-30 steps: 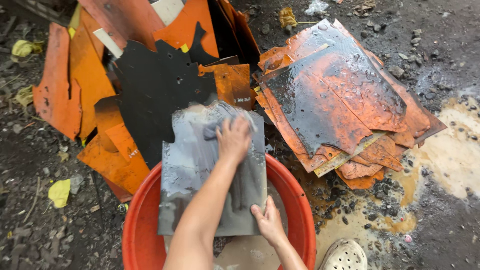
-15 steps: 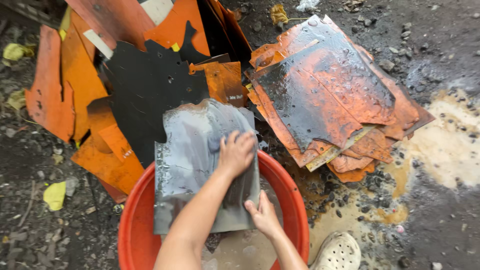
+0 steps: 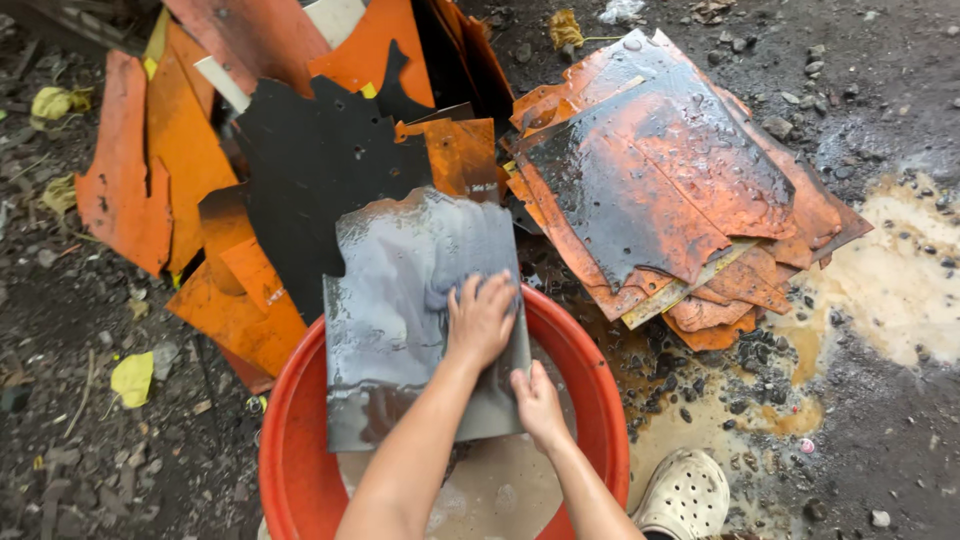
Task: The person scrubs several flat, irregularly shaped tiles with a dark cloth while rinsing them in a red basin of water. They repeatedly dip, scrub, and rinse each tile, then place the cleaned pieces onto a nearby pile.
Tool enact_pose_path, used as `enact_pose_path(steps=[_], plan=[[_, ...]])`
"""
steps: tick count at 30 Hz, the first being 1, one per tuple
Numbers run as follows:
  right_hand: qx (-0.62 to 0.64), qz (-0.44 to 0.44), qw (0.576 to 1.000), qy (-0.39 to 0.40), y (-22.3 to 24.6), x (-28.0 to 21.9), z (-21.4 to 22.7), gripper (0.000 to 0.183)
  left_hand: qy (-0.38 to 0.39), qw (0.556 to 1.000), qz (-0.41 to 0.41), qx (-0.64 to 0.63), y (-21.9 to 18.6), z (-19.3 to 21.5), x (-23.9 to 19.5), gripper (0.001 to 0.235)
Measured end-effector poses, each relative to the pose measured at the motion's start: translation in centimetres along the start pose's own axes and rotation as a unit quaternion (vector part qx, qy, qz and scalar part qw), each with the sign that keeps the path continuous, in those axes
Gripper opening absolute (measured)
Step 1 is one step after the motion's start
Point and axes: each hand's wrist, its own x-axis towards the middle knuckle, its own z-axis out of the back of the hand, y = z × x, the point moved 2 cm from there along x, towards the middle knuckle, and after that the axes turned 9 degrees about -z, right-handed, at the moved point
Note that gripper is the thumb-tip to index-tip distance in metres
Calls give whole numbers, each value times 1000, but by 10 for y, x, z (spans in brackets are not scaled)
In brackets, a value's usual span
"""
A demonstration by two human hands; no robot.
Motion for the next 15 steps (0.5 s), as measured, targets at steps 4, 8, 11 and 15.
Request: enact_pose_path(steps=[4,8,11,15], plan=[[55,-54,996,-35,-4,8,6,54,19,1000,15,-4,-42,8,-93,47],[230,-237,944,8,8,-3,6,60,60,997,15,-40,-77,13,-152,51],[224,-307,924,28,15,-7,3,60,78,996,2,-41,-70,15,-157,49],[64,-71,991,97,15,-3,0,42,97,995,25,-8,-25,20,-141,45]])
